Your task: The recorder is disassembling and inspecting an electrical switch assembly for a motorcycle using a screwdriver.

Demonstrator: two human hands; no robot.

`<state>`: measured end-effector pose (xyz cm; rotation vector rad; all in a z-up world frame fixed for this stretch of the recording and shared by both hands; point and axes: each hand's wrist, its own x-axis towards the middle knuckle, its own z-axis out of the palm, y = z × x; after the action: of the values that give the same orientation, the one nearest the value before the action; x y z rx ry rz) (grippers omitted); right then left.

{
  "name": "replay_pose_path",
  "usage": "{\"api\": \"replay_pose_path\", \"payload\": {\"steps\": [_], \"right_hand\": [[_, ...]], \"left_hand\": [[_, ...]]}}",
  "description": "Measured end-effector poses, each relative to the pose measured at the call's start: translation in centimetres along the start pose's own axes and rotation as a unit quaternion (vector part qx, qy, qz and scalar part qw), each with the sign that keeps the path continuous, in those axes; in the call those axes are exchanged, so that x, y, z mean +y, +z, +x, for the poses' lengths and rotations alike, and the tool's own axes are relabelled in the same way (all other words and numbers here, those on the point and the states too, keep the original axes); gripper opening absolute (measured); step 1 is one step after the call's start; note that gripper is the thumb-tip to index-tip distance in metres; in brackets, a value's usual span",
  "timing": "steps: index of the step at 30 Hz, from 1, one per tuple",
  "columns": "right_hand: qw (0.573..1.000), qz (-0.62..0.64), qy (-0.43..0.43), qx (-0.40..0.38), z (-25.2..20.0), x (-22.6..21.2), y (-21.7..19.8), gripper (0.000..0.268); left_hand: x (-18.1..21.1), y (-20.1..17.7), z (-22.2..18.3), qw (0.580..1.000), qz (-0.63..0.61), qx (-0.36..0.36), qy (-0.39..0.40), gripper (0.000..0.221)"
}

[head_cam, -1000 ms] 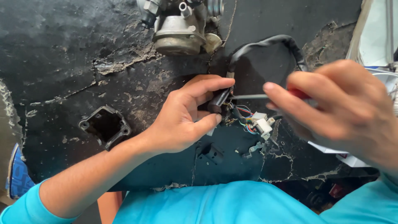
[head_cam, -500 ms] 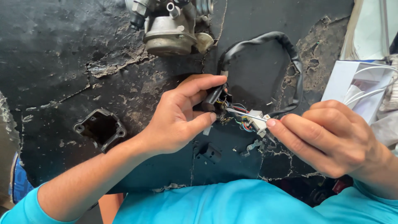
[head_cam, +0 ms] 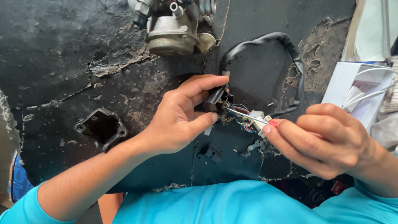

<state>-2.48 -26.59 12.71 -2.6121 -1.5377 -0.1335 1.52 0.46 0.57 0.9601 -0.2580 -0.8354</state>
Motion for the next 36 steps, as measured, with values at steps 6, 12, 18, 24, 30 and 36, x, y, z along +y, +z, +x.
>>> {"api": "replay_pose_path", "payload": {"steps": [6, 12, 18, 24, 30, 36], "right_hand": [[0.999, -0.019, -0.009, -0.045, 0.3, -0.1, -0.5, 0.028], [0.992, 0.053, 0.096, -0.055, 0.6, -0.7, -0.9, 0.037], [0.984, -0.114, -0.047, -0.132, -0.1, -0.9, -0.9, 0.028], [0.802, 0.219, 0.482, -0.275, 1.5, -1.8, -1.4, 0.040], [0.964, -0.177, -0.149, -0.129, -1.5, 1.3, -1.1, 0.031], [0.913, 0.072, 0.319, -0.242, 2.4, -1.4, -1.5, 0.020]], "left_hand": [[-1.1, -0.4, -0.3, 0.997, 0.028, -0.010, 0.065, 0.062], [-0.8, 0.1, -0.2, 1.000, -0.022, 0.005, 0.018, 0.060], [-1.4, -0.1, -0.2, 0.998, 0.003, -0.001, 0.070, 0.063], [-1.5, 0.2, -0.4, 0.998, -0.045, 0.001, 0.049, 0.063], [-1.4, 0.1, -0.4, 0.998, -0.039, 0.006, 0.045, 0.063], [-1.9, 0.1, -0.4, 0.997, -0.010, 0.015, 0.073, 0.063]]}}
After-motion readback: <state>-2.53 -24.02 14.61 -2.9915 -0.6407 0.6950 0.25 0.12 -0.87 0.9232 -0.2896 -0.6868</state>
